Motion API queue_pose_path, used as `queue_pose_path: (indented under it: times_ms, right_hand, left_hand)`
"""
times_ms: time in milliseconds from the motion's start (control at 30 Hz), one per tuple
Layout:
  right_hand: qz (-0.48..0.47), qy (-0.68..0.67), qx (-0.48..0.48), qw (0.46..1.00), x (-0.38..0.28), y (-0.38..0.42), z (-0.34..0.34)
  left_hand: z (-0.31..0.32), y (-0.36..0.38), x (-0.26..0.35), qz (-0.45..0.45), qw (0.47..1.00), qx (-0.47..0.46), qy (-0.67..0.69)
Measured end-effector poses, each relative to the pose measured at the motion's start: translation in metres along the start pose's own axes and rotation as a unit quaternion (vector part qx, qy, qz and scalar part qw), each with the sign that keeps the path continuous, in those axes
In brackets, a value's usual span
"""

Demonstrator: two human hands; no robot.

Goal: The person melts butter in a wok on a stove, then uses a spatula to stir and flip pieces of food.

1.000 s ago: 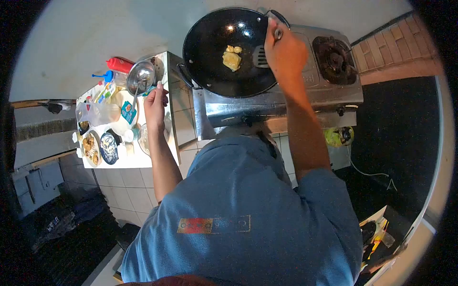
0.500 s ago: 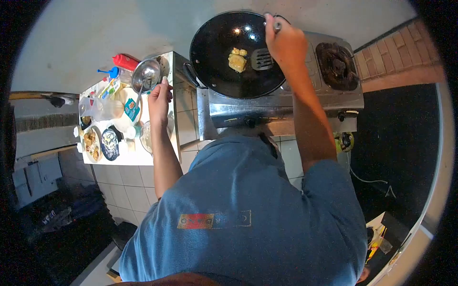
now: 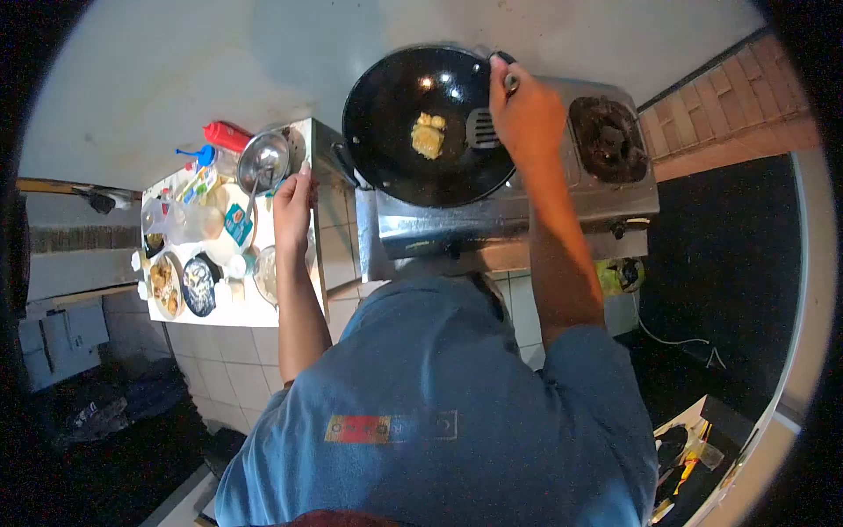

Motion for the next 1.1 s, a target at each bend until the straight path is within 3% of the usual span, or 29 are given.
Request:
queue_pose_path:
  times_ms: [200, 267, 500, 667, 833, 1000, 1100]
  right_hand:
    - [-0.085, -0.017, -0.040, 0.995, -0.018, 0.001, 0.018]
    - [-0.023, -0.070, -0.039, 0.996, -0.025, -0.005, -0.001]
    - [-0.068, 0.047, -0.033, 0.996, -0.026, 0.008, 0.021]
    - [0.027, 0.052, -0.049, 0.997, -0.033, 0.004, 0.007]
    - [-0.001, 0.084, -0.009, 0.996, -0.029, 0.014, 0.026]
    - [0.030, 0.082, -0.015, 0.996, -0.034, 0.011, 0.021]
    - [-0.009, 0.109, -0.006, 0.994, -0.033, 0.008, 0.028]
  left_hand:
    - [0.004, 0.001, 0.009, 0.000, 1.000, -0.014, 0.015]
    - [-0.002, 0.003, 0.003, -0.018, 1.000, -0.011, -0.008]
    - [-0.013, -0.001, -0.013, -0.015, 0.999, -0.035, 0.029]
    - [-0.005, -0.009, -0.031, -0.029, 0.997, -0.064, 0.030]
    - [0.009, -0.015, -0.038, -0.026, 0.993, -0.099, 0.052]
    - [0.007, -0.018, -0.043, -0.037, 0.993, -0.097, 0.058]
    - [0.006, -0.017, -0.037, -0.049, 0.995, -0.078, 0.049]
Point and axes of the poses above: each hand's wrist, its own y-axis away from the middle knuckle, its own z-axis out of the palm, x = y × z, the point moved 6 cm from there along -y, towards the middle knuckle, and after that the axes turned 14 degrees about z, right-handed, at the moved point
